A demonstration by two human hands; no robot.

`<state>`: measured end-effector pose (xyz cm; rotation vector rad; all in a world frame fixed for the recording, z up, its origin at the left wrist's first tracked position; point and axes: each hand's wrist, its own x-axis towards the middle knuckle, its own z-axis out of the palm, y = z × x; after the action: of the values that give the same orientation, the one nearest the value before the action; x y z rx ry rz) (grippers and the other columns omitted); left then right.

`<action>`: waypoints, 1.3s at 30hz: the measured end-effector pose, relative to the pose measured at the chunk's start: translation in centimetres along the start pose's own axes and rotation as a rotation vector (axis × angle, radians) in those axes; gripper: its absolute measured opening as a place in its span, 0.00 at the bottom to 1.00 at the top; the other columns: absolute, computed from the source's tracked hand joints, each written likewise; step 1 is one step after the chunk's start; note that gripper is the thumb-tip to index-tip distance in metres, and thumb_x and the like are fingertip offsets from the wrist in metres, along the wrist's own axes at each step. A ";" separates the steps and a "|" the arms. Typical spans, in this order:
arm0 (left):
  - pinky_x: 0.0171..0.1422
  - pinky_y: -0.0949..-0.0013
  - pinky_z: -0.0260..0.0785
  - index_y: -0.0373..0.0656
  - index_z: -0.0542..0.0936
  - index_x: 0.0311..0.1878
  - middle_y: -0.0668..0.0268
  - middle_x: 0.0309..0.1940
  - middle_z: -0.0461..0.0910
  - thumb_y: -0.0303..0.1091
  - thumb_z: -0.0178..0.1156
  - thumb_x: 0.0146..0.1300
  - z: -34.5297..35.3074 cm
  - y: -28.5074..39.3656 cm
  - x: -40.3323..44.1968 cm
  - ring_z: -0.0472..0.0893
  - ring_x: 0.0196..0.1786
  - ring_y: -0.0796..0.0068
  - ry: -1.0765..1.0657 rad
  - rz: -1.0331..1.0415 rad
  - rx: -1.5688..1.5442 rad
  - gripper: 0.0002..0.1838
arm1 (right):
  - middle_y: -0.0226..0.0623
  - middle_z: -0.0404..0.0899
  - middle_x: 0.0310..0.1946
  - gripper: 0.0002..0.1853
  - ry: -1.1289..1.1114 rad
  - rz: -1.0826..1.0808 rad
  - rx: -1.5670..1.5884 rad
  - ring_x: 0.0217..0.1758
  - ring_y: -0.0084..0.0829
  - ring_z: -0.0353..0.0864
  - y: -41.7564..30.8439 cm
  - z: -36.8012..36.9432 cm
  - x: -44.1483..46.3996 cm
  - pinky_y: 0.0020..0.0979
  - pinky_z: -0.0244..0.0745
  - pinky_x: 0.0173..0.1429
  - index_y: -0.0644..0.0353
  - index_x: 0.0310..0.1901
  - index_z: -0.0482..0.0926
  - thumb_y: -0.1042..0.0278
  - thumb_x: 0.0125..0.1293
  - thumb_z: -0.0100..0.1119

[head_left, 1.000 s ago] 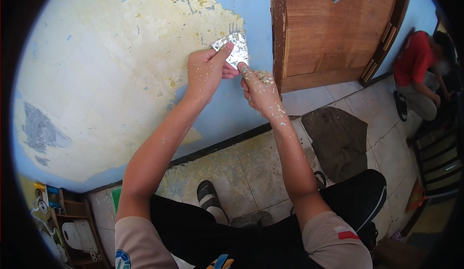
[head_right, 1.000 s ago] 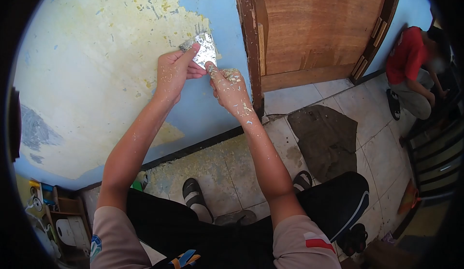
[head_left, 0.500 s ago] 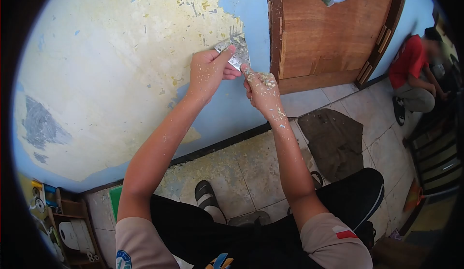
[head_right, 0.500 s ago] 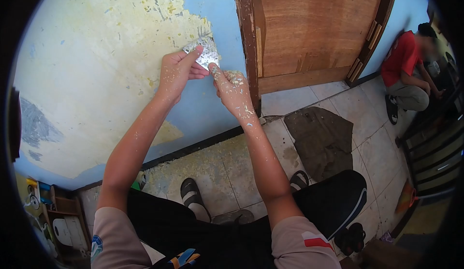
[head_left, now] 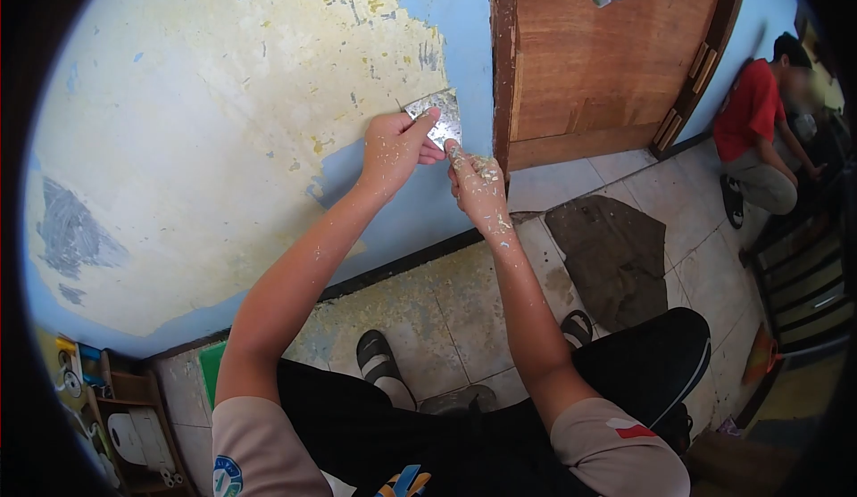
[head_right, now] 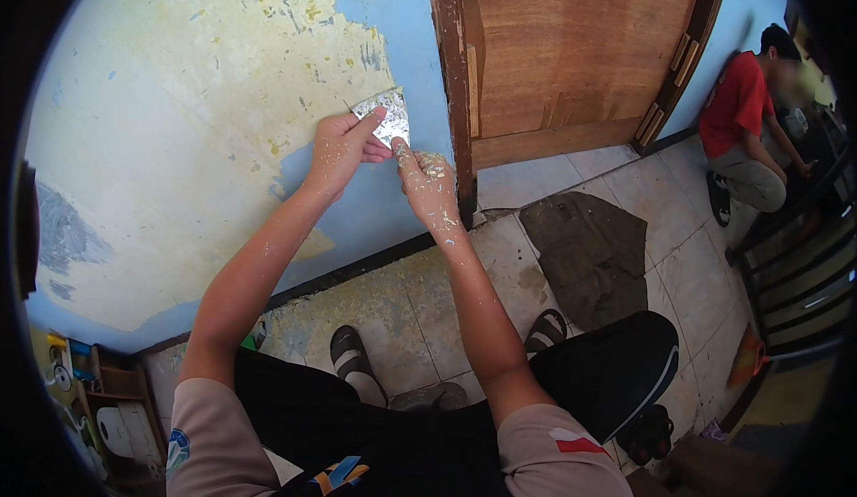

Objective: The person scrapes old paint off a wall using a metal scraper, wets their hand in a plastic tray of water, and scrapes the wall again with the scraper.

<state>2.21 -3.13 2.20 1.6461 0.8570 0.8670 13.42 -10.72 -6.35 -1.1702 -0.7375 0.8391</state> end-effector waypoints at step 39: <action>0.31 0.73 0.78 0.32 0.82 0.27 0.57 0.22 0.83 0.44 0.67 0.70 -0.8 7.2 1.3 0.85 0.25 0.71 0.214 0.135 -0.133 0.23 | 0.26 0.65 0.13 0.30 -0.099 -0.119 -0.159 0.16 0.20 0.61 -9.6 1.6 2.6 0.30 0.56 0.21 0.59 0.19 0.72 0.43 0.73 0.61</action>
<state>2.98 -3.13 9.47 1.5263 0.8211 1.1852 15.04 -9.37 3.47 -1.2196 -0.9602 0.7534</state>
